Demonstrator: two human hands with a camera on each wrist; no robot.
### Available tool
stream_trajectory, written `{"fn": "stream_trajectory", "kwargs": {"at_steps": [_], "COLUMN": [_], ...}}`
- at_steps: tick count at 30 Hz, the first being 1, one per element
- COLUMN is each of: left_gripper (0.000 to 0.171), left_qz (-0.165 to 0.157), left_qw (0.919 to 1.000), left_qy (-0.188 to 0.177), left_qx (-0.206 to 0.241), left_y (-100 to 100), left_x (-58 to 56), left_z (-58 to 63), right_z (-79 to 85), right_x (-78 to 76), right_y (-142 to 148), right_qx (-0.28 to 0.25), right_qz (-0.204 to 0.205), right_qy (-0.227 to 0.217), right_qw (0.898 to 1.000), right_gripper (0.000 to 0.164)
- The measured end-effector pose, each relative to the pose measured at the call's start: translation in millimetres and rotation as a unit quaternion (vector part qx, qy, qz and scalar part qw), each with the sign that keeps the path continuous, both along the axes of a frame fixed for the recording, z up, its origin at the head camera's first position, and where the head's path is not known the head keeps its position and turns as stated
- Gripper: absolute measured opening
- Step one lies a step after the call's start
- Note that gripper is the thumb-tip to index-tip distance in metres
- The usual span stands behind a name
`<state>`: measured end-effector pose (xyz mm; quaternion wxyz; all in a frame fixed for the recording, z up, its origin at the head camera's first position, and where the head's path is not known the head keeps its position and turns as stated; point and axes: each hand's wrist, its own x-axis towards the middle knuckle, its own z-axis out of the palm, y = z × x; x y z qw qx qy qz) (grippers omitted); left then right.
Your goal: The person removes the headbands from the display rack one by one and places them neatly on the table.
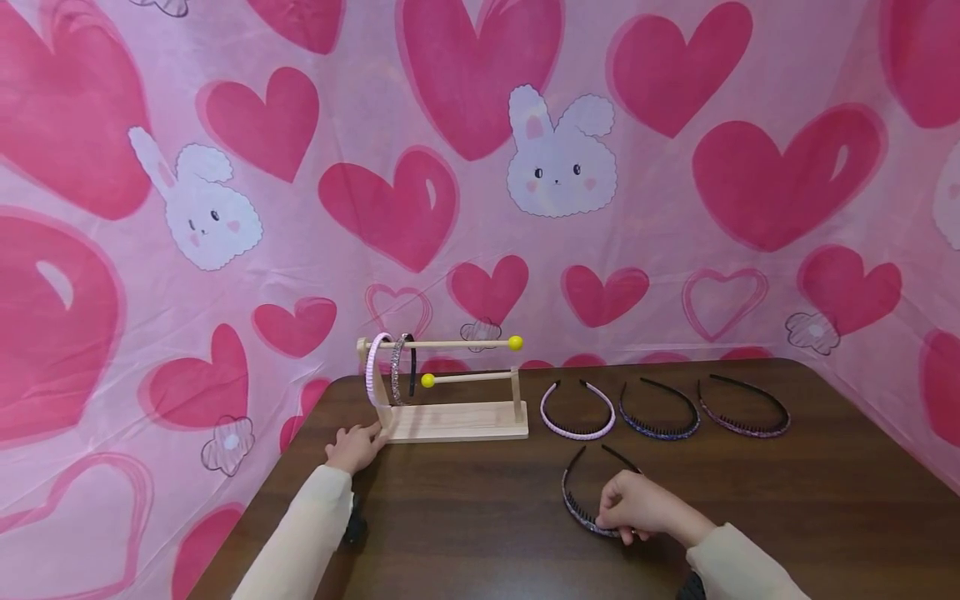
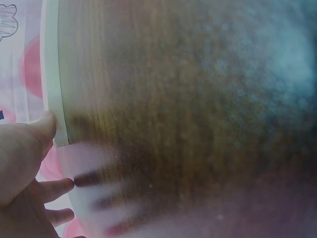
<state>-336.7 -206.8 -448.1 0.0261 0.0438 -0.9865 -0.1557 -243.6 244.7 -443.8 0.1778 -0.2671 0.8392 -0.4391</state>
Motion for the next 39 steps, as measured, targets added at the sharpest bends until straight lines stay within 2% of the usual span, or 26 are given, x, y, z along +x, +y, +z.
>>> {"fn": "stream_trajectory", "kwargs": {"at_steps": [6, 16, 21, 29, 35, 39], "left_gripper": [0.048, 0.049, 0.049, 0.049, 0.048, 0.046], "left_qz": [0.002, 0.005, 0.006, 0.007, 0.006, 0.004], "left_qw": [1.0, 1.0, 0.9999, 0.9999, 1.0, 1.0], "left_qy": [-0.005, -0.003, -0.002, -0.006, -0.004, 0.0], "left_qx": [0.005, 0.008, 0.009, 0.007, 0.004, -0.001], "left_y": [1, 1, 1, 0, 0, -1], "left_x": [-0.4, -0.9, -0.3, -1.2, -1.2, -1.3], "left_z": [0.3, 0.0, -0.5, -1.3, -1.6, -1.9], "right_z": [-2.6, -4.9, -1.4, 10.7, 24.4, 39.3], "right_x": [-1.6, -2.2, -2.3, -8.1, -19.1, -26.7], "right_y": [-5, -2, -2, 2, 6, 9], "right_qx": [0.005, 0.005, 0.009, -0.006, -0.009, -0.018], "right_qz": [-0.006, 0.013, 0.0, -0.015, -0.035, -0.048], "right_qy": [-0.009, -0.009, -0.021, -0.004, 0.012, 0.021], "right_qw": [1.0, 1.0, 1.0, 1.0, 0.999, 0.998], "right_gripper": [0.017, 0.016, 0.013, 0.007, 0.017, 0.023]}}
